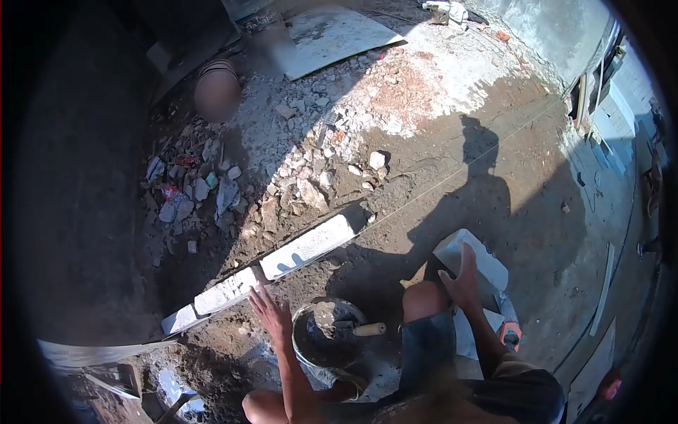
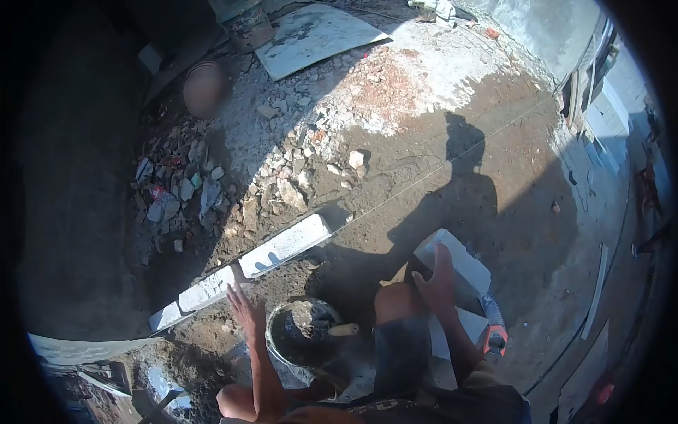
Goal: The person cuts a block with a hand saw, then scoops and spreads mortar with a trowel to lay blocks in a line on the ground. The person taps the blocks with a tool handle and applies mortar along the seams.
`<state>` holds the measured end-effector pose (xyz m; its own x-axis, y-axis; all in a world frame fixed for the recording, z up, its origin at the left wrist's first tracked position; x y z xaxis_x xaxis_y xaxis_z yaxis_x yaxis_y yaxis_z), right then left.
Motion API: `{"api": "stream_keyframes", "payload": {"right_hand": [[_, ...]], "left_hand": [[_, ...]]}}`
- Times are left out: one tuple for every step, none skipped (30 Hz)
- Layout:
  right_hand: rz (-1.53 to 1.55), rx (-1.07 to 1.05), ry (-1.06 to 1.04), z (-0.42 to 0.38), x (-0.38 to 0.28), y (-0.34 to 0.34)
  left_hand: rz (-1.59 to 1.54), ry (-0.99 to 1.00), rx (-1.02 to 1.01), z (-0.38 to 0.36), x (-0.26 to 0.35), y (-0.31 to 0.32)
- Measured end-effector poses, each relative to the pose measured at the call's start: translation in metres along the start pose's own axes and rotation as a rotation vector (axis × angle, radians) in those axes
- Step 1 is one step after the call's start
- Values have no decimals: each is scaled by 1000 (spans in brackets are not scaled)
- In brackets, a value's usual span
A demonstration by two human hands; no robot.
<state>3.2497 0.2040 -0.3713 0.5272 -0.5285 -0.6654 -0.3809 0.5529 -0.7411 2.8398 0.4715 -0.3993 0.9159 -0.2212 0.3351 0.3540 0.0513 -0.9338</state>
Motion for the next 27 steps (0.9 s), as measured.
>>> {"api": "stream_keyframes", "payload": {"right_hand": [[147, -27, 19, -2, -17, -1], [241, -100, 45, -7, -42, -2], [333, -183, 61, -13, -71, -4], [426, -283, 78, -21, -86, -1], [168, -311, -104, -28, -91, 5], [-80, -322, -294, -38, -95, 13], [-324, -305, -483, -43, -101, 22], [-278, -296, -469, -40, -102, 27], [-235, -289, -449, -37, -99, 29], [-196, -278, -420, -35, -98, 29], [-153, -289, -443, -33, -99, 28], [-91, -284, -426, -31, -97, 27], [-32, -280, -412, -30, -94, 27], [28, -277, -399, -28, -91, 28], [44, -288, -374, -32, -84, 30], [48, -241, -365, -42, -76, 28], [52, -195, -357, -55, -65, 25], [54, -146, -346, -70, -56, 23], [26, -199, -267, -96, -49, 16], [-12, -241, -174, -126, -45, 0], [-55, -276, -70, -146, -44, -14], [-62, -282, -50, -156, -47, -24], [-57, -284, -36, -160, -51, -32], [-45, -297, -24, -165, -59, -40], [-22, -347, 52, -166, -72, -52], [-33, -378, 63, -167, -83, -64], [-41, -413, 69, -166, -95, -78]], "left_hand": [[-47, -66, 1, -27, 5, -10], [-96, -144, 7, -57, 14, -25], [-145, -235, 22, -80, 24, -43], [-148, -185, -13, -98, 33, -68], [-146, -137, -44, -114, 42, -98], [-141, -84, -73, -128, 50, -129], [21, -68, 47, -139, 43, -168], [183, -46, 161, -151, 29, -206], [236, -120, 359, -163, 17, -242], [287, -184, 555, -176, 12, -269], [316, -161, 605, -195, 13, -281], [339, -133, 653, -213, 11, -289], [5, -379, 482, -228, 20, -283], [-263, -669, 346, -245, 29, -276], [-394, -861, 244, -250, 35, -265], [-415, -841, 211, -254, 38, -252], [-425, -828, 177, -256, 40, -238], [-421, -796, 161, -255, 39, -222], [-422, -765, 141, -255, 36, -208], [-419, -741, 120, -254, 30, -196], [-423, -712, 90, -252, 24, -183], [-427, -686, 59, -251, 17, -174], [-429, -658, 34, -248, 9, -169], [-423, -634, 12, -249, 1, -165], [-421, -618, -12, -249, -6, -165], [-420, -611, -33, -251, -13, -167], [-423, -607, -51, -255, -19, -172]]}}
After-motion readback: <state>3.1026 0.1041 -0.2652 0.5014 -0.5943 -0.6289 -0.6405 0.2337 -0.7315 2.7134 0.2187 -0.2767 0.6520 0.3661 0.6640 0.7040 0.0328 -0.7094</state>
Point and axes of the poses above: each hand's wrist, its own z-axis towards the middle knuckle, its own y-axis out of the palm, x = y × z, the point moved 2 cm from there along z, towards the middle knuckle
